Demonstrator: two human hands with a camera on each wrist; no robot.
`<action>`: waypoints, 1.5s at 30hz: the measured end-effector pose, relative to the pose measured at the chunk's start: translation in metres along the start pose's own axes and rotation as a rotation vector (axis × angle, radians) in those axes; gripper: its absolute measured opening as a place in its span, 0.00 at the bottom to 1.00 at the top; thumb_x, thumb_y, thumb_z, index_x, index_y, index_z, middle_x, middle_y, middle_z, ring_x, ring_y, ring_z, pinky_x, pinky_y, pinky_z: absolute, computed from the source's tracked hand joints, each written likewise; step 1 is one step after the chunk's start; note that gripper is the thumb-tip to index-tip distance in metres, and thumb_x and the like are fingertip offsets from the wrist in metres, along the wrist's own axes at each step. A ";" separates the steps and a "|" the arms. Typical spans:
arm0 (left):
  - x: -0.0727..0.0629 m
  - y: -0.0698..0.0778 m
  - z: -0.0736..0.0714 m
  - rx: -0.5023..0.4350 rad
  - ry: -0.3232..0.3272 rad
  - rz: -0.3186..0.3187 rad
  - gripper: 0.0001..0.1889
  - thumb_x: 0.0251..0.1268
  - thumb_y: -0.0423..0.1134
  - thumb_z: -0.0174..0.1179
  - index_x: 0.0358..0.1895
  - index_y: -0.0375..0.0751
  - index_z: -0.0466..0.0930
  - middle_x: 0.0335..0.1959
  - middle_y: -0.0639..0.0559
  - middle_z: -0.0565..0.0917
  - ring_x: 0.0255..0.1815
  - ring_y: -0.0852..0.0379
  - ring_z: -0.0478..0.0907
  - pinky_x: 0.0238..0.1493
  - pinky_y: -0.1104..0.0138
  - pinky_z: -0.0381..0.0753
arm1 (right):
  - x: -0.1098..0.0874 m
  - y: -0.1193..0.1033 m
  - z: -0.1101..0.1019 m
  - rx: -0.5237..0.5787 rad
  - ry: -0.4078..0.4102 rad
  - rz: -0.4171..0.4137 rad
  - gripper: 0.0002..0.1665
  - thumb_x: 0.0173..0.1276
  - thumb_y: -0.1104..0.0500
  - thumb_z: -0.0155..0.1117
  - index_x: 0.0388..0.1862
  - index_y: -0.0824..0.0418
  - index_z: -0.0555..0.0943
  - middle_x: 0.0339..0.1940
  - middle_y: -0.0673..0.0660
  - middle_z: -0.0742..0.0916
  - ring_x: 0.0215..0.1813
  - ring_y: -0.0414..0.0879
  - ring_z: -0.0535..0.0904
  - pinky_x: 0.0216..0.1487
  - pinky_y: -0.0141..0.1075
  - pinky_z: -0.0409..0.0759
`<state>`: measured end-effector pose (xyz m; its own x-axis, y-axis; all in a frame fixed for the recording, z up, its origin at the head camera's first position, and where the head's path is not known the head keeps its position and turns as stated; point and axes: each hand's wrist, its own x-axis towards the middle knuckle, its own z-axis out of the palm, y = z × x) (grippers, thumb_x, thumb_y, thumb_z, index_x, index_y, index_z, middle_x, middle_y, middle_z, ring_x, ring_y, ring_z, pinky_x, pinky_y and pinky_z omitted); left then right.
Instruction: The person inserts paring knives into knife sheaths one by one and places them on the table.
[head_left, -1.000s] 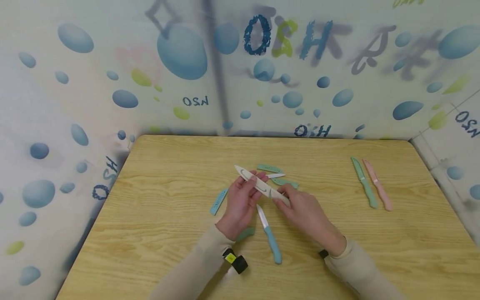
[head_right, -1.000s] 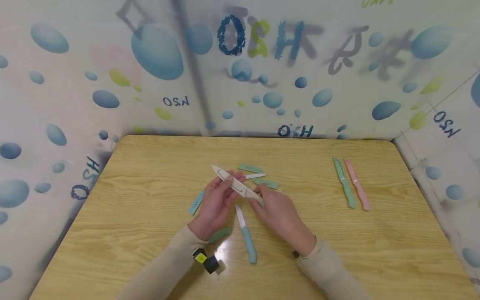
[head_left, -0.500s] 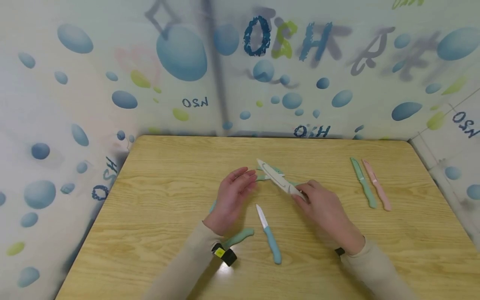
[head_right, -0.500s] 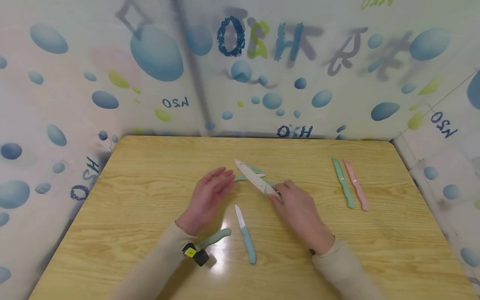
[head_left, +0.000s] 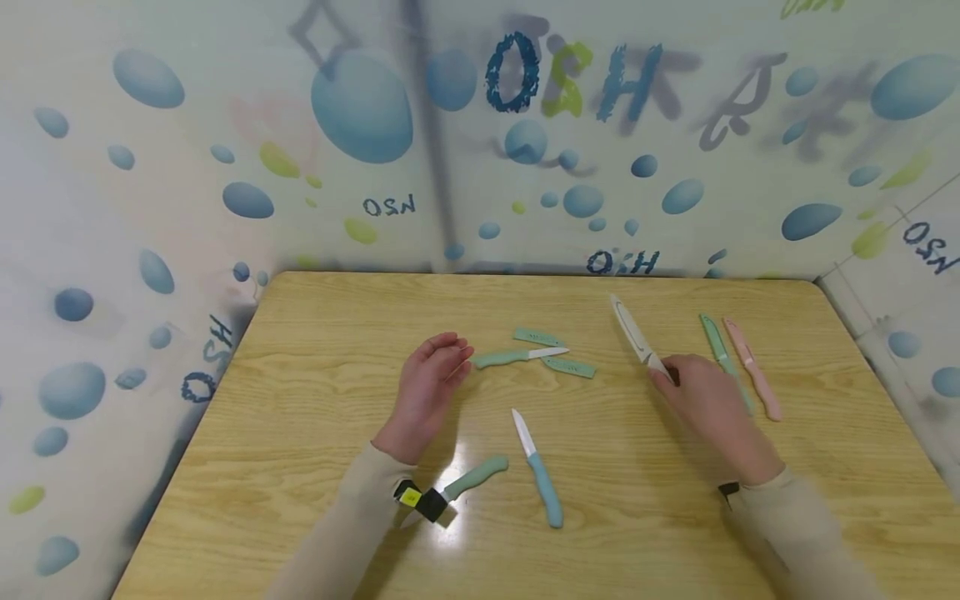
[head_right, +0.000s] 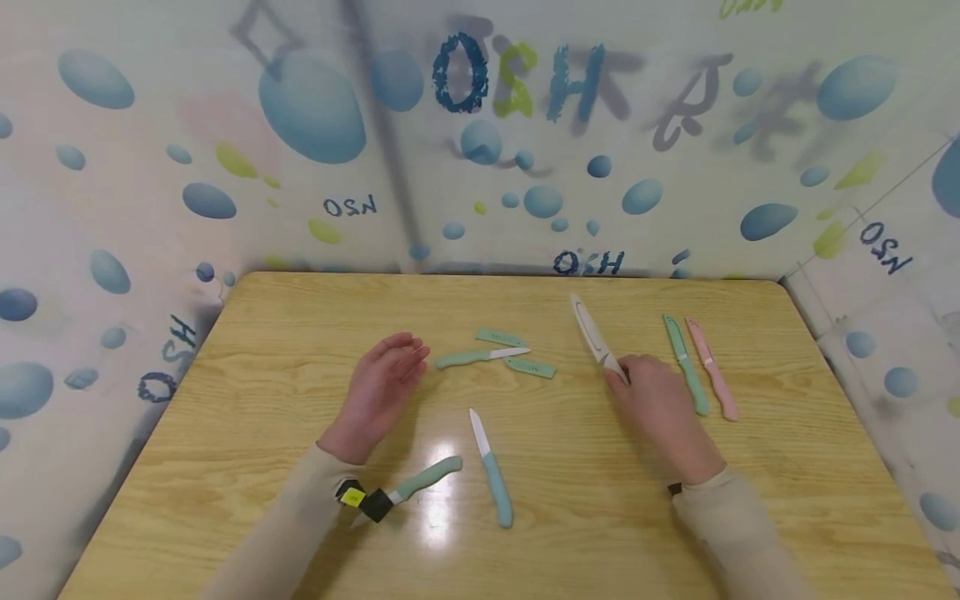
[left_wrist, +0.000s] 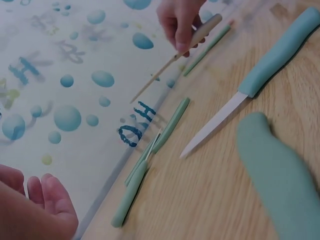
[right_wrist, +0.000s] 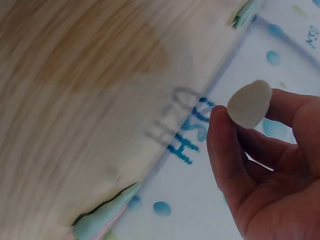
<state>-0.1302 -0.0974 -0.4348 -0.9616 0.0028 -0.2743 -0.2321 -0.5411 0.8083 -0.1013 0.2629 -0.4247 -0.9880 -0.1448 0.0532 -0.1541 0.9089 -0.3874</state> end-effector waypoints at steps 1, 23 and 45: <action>0.000 0.001 -0.001 0.002 0.001 0.003 0.06 0.76 0.26 0.52 0.47 0.40 0.75 0.43 0.52 0.83 0.47 0.56 0.84 0.55 0.66 0.83 | 0.000 0.004 -0.001 0.006 -0.008 0.007 0.18 0.79 0.56 0.62 0.27 0.61 0.80 0.15 0.50 0.71 0.18 0.44 0.64 0.19 0.35 0.60; 0.004 0.013 -0.017 -0.067 0.085 0.013 0.10 0.77 0.27 0.51 0.39 0.44 0.79 0.40 0.52 0.83 0.43 0.57 0.84 0.48 0.69 0.84 | -0.004 0.058 -0.005 -0.139 -0.052 0.135 0.25 0.79 0.57 0.54 0.18 0.60 0.70 0.12 0.53 0.73 0.14 0.46 0.67 0.13 0.37 0.64; 0.010 0.025 -0.039 0.018 0.111 0.035 0.06 0.78 0.27 0.50 0.48 0.38 0.76 0.40 0.54 0.84 0.46 0.57 0.83 0.66 0.61 0.78 | -0.003 0.056 -0.001 -0.228 0.053 0.153 0.28 0.79 0.49 0.56 0.20 0.65 0.69 0.13 0.59 0.73 0.13 0.52 0.67 0.10 0.43 0.64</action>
<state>-0.1399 -0.1431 -0.4378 -0.9474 -0.1094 -0.3009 -0.2022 -0.5242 0.8272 -0.1067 0.3146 -0.4452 -0.9980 0.0163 0.0605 0.0053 0.9841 -0.1776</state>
